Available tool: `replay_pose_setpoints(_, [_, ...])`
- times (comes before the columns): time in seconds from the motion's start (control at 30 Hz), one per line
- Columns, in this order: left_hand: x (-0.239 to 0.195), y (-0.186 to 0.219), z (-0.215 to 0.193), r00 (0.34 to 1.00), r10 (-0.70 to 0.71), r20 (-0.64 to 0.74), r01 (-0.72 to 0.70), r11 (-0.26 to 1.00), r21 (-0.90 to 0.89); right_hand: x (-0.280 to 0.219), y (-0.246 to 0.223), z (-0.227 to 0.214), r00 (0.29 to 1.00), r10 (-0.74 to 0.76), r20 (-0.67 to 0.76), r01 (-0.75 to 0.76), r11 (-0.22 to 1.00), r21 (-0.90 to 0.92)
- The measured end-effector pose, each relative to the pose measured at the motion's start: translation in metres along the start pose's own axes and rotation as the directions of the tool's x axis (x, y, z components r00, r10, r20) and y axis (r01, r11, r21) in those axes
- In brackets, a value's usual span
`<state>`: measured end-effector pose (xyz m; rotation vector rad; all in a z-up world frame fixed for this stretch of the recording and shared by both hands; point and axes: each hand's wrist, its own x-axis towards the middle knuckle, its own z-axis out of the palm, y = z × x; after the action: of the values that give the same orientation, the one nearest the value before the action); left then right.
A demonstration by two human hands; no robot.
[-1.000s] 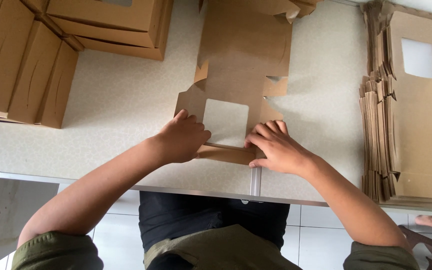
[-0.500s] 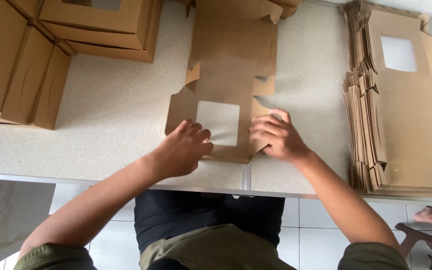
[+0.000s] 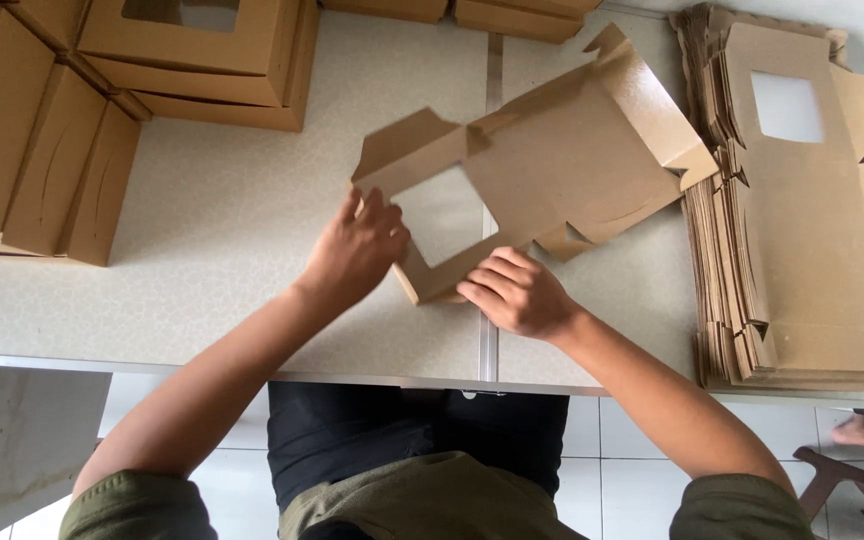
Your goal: Assembling a cardboard box with a clear window by folding and tucking the flaps along pre-scored lines.
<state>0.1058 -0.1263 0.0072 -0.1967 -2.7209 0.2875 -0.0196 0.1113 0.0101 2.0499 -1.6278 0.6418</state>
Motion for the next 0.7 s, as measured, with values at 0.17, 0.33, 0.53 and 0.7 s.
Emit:
replay_pose_setpoints(0.17, [0.017, -0.035, 0.023, 0.985, -0.091, -0.146, 0.103, 0.992, 0.075, 0.022, 0.011, 0.015, 0.997, 0.041, 0.060, -0.032, 0.989, -0.148])
replay_pose_setpoints(0.33, [0.006, -0.063, 0.046, 0.968, -0.171, -0.183, 0.167, 0.985, -0.035, 0.029, 0.021, 0.051, 0.993, 0.094, 0.073, -0.079, 0.979, -0.188])
replay_pose_setpoints(0.53, [0.006, -0.049, 0.024, 0.987, -0.085, -0.137, -0.012, 0.810, -0.587, 0.024, 0.065, 0.061, 0.953, 0.304, -0.020, -0.296, 0.910, -0.292])
replay_pose_setpoints(0.7, [0.007, -0.041, 0.074, 0.977, -0.094, -0.191, 0.032, 0.952, -0.304, 0.022, 0.062, 0.057, 0.930, 0.365, -0.030, -0.362, 0.902, -0.237])
